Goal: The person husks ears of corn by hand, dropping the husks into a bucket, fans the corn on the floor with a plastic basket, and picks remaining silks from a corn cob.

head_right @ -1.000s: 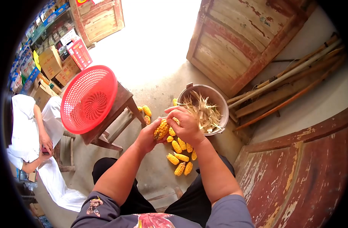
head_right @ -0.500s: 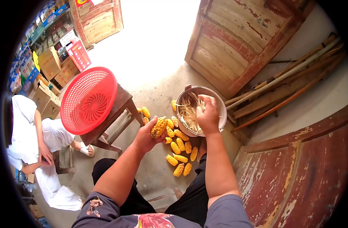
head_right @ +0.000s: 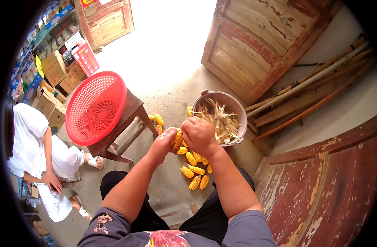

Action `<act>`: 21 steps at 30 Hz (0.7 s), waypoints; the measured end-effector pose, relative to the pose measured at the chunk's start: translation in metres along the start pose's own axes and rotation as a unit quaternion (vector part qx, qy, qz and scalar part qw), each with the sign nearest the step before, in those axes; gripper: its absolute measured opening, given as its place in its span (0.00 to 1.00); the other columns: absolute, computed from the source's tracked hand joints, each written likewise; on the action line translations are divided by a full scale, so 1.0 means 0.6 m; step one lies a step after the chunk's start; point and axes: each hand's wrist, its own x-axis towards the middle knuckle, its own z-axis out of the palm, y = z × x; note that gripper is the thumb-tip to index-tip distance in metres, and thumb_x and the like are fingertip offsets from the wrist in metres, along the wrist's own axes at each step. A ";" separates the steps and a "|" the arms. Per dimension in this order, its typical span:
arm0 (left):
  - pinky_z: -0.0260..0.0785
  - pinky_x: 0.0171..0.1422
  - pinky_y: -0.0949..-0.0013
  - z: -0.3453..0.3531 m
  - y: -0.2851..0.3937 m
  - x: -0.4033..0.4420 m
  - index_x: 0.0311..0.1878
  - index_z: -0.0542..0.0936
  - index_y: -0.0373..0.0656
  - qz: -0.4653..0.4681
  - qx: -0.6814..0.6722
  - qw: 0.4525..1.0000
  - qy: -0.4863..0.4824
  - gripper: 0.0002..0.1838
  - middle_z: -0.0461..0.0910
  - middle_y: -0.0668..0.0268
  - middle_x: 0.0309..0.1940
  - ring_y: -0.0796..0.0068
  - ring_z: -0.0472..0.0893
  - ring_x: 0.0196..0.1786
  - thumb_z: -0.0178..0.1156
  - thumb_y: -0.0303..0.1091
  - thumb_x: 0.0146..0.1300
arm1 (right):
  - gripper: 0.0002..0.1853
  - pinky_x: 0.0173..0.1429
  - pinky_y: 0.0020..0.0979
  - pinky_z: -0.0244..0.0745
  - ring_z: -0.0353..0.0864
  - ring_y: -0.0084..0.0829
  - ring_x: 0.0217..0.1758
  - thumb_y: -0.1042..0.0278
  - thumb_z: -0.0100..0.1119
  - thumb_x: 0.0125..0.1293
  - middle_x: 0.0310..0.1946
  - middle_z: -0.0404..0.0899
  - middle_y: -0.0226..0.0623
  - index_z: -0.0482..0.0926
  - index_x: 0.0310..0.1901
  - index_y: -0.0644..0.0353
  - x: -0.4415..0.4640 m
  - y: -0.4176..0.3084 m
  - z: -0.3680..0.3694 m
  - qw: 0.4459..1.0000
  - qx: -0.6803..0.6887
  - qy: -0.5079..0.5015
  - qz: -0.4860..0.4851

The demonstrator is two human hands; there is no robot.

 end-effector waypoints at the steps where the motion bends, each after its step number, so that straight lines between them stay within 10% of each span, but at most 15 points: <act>1: 0.69 0.30 0.75 -0.001 -0.001 0.000 0.53 0.74 0.45 0.000 0.001 1.000 -0.001 0.15 0.76 0.70 0.35 0.80 0.76 0.31 0.48 0.45 0.75 | 0.03 0.43 0.38 0.75 0.80 0.43 0.37 0.72 0.60 0.60 0.33 0.80 0.41 0.77 0.34 0.60 -0.003 0.000 0.002 1.000 -0.014 -0.003 0.021; 7: 0.72 0.34 0.74 0.003 0.010 -0.007 0.55 0.75 0.45 -0.030 -0.086 0.996 -0.003 0.16 0.77 0.69 0.38 0.78 0.77 0.33 0.47 0.44 0.75 | 0.09 0.40 0.33 0.74 0.79 0.29 0.33 0.67 0.55 0.68 0.31 0.78 0.38 0.75 0.32 0.63 -0.025 0.064 0.008 0.920 0.245 0.104 0.287; 9: 0.72 0.36 0.73 0.003 0.005 -0.006 0.55 0.75 0.44 -0.027 -0.059 0.997 0.040 0.18 0.77 0.69 0.39 0.78 0.77 0.35 0.46 0.46 0.75 | 0.08 0.40 0.27 0.74 0.78 0.22 0.35 0.67 0.54 0.71 0.33 0.78 0.34 0.75 0.37 0.64 -0.034 0.084 0.004 0.941 0.134 0.060 0.304; 13: 0.72 0.50 0.71 -0.050 -0.085 0.046 0.57 0.71 0.39 0.264 0.338 0.897 0.108 0.21 0.76 0.61 0.49 0.75 0.78 0.47 0.46 0.48 0.76 | 0.18 0.43 0.22 0.74 0.78 0.21 0.38 0.64 0.55 0.73 0.43 0.77 0.31 0.69 0.60 0.62 -0.014 0.021 0.016 0.809 0.479 -0.014 0.340; 14: 0.72 0.48 0.72 -0.020 -0.028 0.018 0.54 0.71 0.39 0.045 0.111 0.987 0.108 0.20 0.77 0.62 0.45 0.76 0.78 0.44 0.45 0.48 0.76 | 0.23 0.41 0.20 0.72 0.78 0.19 0.39 0.61 0.58 0.72 0.48 0.76 0.30 0.66 0.64 0.59 -0.024 0.018 0.033 0.813 0.495 -0.059 0.302; 17: 0.72 0.30 0.74 -0.009 -0.004 0.004 0.52 0.70 0.43 0.025 0.061 0.990 0.124 0.19 0.75 0.64 0.39 0.78 0.77 0.34 0.47 0.50 0.76 | 0.21 0.39 0.18 0.70 0.76 0.16 0.38 0.65 0.56 0.73 0.43 0.77 0.29 0.67 0.63 0.60 -0.014 -0.014 0.055 0.827 0.462 -0.122 0.296; 21: 0.75 0.40 0.71 -0.016 -0.001 0.006 0.55 0.66 0.44 -0.005 0.016 0.998 0.057 0.22 0.75 0.64 0.37 0.75 0.79 0.37 0.48 0.54 0.74 | 0.19 0.59 0.26 0.75 0.80 0.28 0.52 0.68 0.55 0.72 0.52 0.78 0.40 0.66 0.61 0.61 -0.018 0.009 0.077 0.756 0.547 -0.064 0.354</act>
